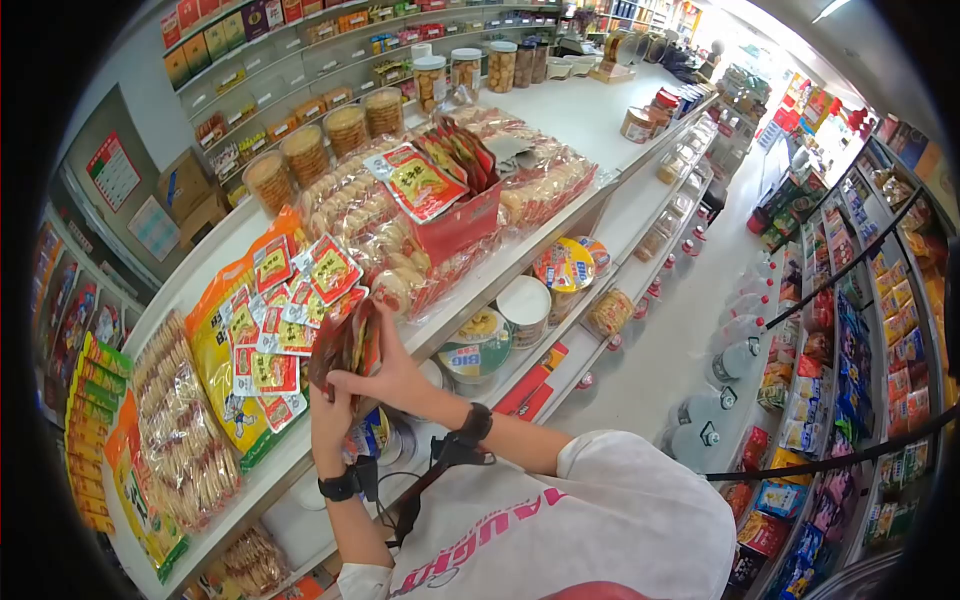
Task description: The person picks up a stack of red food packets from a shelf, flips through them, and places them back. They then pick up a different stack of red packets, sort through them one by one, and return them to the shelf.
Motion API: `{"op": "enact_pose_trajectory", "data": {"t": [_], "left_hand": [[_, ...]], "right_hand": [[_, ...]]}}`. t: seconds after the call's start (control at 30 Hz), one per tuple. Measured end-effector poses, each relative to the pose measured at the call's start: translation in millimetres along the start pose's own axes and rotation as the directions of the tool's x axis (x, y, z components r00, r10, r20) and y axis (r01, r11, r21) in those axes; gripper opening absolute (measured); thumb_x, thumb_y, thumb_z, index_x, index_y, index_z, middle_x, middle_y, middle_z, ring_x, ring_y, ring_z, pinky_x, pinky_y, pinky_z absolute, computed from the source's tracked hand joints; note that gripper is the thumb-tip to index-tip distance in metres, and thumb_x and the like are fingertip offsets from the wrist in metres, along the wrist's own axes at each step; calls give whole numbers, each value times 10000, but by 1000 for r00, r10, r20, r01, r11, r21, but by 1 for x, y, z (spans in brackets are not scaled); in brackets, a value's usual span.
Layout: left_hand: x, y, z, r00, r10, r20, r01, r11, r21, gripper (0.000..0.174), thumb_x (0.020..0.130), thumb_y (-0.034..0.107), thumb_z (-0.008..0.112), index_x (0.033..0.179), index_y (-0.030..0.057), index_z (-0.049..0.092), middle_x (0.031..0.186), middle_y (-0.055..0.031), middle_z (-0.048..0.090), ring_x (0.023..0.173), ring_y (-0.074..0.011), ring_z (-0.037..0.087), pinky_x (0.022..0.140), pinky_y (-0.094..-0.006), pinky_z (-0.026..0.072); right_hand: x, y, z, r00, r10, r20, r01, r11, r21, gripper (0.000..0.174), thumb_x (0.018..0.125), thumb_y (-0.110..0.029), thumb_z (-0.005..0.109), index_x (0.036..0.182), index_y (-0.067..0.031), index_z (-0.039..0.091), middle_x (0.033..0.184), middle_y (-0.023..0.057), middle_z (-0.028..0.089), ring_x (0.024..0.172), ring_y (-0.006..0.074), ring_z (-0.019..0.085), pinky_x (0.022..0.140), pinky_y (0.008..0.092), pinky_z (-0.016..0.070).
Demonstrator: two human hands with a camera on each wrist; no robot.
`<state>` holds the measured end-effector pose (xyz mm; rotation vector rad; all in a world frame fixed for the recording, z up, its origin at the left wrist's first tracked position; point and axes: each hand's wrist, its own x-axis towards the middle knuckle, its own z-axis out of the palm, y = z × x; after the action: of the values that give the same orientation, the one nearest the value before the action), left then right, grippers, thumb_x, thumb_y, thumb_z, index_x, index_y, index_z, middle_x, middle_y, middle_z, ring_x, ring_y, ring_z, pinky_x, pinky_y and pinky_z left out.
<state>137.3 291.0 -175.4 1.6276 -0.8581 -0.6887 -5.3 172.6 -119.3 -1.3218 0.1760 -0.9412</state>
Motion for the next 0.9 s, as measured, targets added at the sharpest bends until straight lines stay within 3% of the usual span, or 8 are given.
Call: {"op": "enact_pose_trajectory", "data": {"t": [0.07, 0.17, 0.3, 0.4, 0.5, 0.6, 0.8, 0.9], "left_hand": [[1, -21, -10, 1000, 26, 0, -26, 1000, -16, 605, 1100, 360, 605, 1553, 23, 390, 1367, -129, 601, 1067, -186, 638, 883, -329, 550], [-4, -15, -18, 999, 33, -15, -34, 997, -65, 602, 1105, 372, 592, 1547, 16, 392, 1354, -127, 604, 1117, -204, 635, 931, -341, 545], [-6, -12, -23, 959, 269, 91, -249, 950, -189, 689, 1002, 329, 732, 1503, -11, 402, 1414, -143, 568, 1270, -232, 599, 1053, -379, 509], [-17, 18, -12, 969, 243, 53, -236, 965, -119, 925, 759, 147, 935, 1519, 14, 425, 1402, -125, 582, 1248, -244, 610, 1050, -398, 518], [-14, 14, -15, 992, 121, 37, -111, 974, -197, 950, 697, 96, 972, 1486, 2, 452, 1369, -125, 607, 1222, -235, 625, 1036, -392, 526], [-13, 20, -17, 995, 75, 63, -61, 976, -207, 886, 716, 96, 963, 1451, -7, 480, 1329, -117, 637, 1178, -222, 642, 1017, -383, 535], [-14, 15, -16, 998, 57, -29, -62, 976, -207, 776, 796, 98, 917, 1439, -7, 496, 1340, -125, 640, 1168, -219, 643, 1009, -376, 524], [-15, 17, -12, 993, 86, -77, -100, 976, -195, 766, 824, 103, 896, 1462, -7, 486, 1368, -136, 616, 1207, -224, 623, 1037, -377, 503]], "right_hand": [[2, -4, 5, 999, 34, 22, -34, 999, -9, 1209, 825, -246, 929, 1638, 6, 71, 1629, 170, 309, 1522, 243, 302, 1261, 385, 268], [0, 10, 12, 998, 48, 33, -49, 999, 12, 1212, 825, -262, 928, 1648, 3, 78, 1644, 176, 293, 1535, 249, 284, 1265, 385, 260], [4, 5, 22, 993, 119, 26, -120, 992, 27, 1188, 824, -336, 921, 1630, 33, 130, 1591, 220, 374, 1493, 294, 367, 1232, 398, 327], [7, 27, 27, 995, 99, 3, -99, 995, -13, 1202, 818, -371, 921, 1625, 31, 126, 1583, 211, 386, 1488, 295, 369, 1229, 401, 325], [7, 34, 29, 999, 44, 29, -44, 999, -18, 1216, 832, -409, 905, 1629, 26, 97, 1594, 209, 365, 1496, 294, 349, 1236, 406, 305], [11, 50, 27, 1000, -13, 22, 14, 998, -53, 1209, 867, -458, 861, 1638, 17, 60, 1604, 213, 337, 1505, 293, 324, 1243, 407, 284], [12, 76, 10, 989, -55, 136, 63, 997, -54, 1051, 1051, -493, 626, 1682, -14, -64, 1713, 193, 195, 1568, 232, 205, 1282, 374, 202], [7, 55, 4, 975, 5, 224, -36, 990, 138, 908, 1125, -461, 492, 1692, -36, -77, 1745, 131, 142, 1585, 187, 166, 1292, 354, 168]]}}
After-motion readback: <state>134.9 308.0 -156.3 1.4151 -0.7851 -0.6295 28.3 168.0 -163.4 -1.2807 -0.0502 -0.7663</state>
